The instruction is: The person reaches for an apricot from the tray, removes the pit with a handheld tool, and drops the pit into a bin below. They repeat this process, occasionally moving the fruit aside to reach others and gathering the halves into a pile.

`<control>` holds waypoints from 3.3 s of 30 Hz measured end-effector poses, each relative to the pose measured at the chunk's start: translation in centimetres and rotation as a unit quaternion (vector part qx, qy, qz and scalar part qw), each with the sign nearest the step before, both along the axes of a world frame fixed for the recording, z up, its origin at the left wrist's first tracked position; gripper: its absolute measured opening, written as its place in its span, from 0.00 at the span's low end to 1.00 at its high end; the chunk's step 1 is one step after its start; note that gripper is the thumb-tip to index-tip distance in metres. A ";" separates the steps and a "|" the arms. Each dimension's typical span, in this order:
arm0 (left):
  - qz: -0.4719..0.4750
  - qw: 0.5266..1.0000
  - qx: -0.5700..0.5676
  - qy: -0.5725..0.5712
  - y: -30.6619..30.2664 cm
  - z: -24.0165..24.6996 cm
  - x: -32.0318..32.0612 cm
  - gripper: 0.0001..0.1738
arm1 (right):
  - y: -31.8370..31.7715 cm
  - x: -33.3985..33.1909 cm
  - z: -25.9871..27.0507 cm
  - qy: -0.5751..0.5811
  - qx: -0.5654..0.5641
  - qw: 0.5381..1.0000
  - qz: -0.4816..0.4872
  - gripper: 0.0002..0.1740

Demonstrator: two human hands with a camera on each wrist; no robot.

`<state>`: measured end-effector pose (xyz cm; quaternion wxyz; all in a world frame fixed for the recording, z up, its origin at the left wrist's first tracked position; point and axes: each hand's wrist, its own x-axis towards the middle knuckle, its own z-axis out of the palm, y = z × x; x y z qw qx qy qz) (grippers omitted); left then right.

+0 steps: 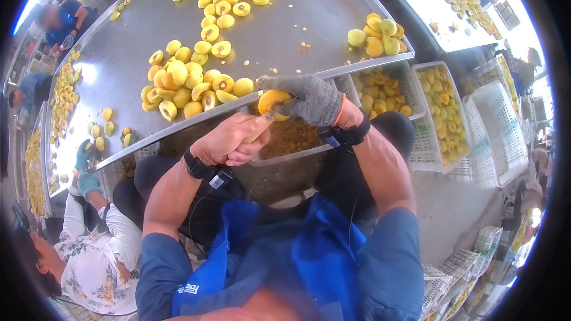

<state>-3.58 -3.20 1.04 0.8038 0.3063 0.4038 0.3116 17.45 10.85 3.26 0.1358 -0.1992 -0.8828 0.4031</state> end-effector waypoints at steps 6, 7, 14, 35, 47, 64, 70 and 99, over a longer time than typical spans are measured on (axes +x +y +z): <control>0.052 0.980 -0.027 -0.188 -0.5 -0.5 0.2 0.26 | -2.2 -0.9 -0.6 0.142 -0.068 0.985 -0.065 0.34; 0.054 0.977 -0.032 -0.203 -0.6 -0.6 0.1 0.26 | -2.5 -1.1 -0.8 0.169 -0.047 0.982 -0.076 0.34; 0.065 0.989 0.020 -0.131 -0.7 0.1 -0.1 0.27 | -3.9 -1.7 -1.9 0.199 0.009 0.968 -0.150 0.31; 0.173 0.900 0.312 0.252 -0.2 -0.5 1.4 0.23 | -3.4 -2.3 -2.8 0.211 0.067 0.965 -0.139 0.28; 0.088 0.947 0.163 0.262 -1.0 2.1 1.5 0.29 | -1.3 -0.4 0.1 0.082 0.193 0.978 0.020 0.26; 0.108 0.990 0.045 0.081 -1.1 2.5 1.1 0.30 | -2.5 -1.3 -0.1 0.157 0.094 0.982 -0.040 0.28; 0.094 0.994 -0.008 -0.056 -1.1 1.3 0.4 0.30 | -2.8 -1.2 0.1 0.158 -0.021 0.986 -0.055 0.27; 0.087 0.988 -0.013 -0.125 -1.2 0.7 0.4 0.29 | -3.4 -2.1 -2.3 0.218 -0.321 0.912 -0.131 0.27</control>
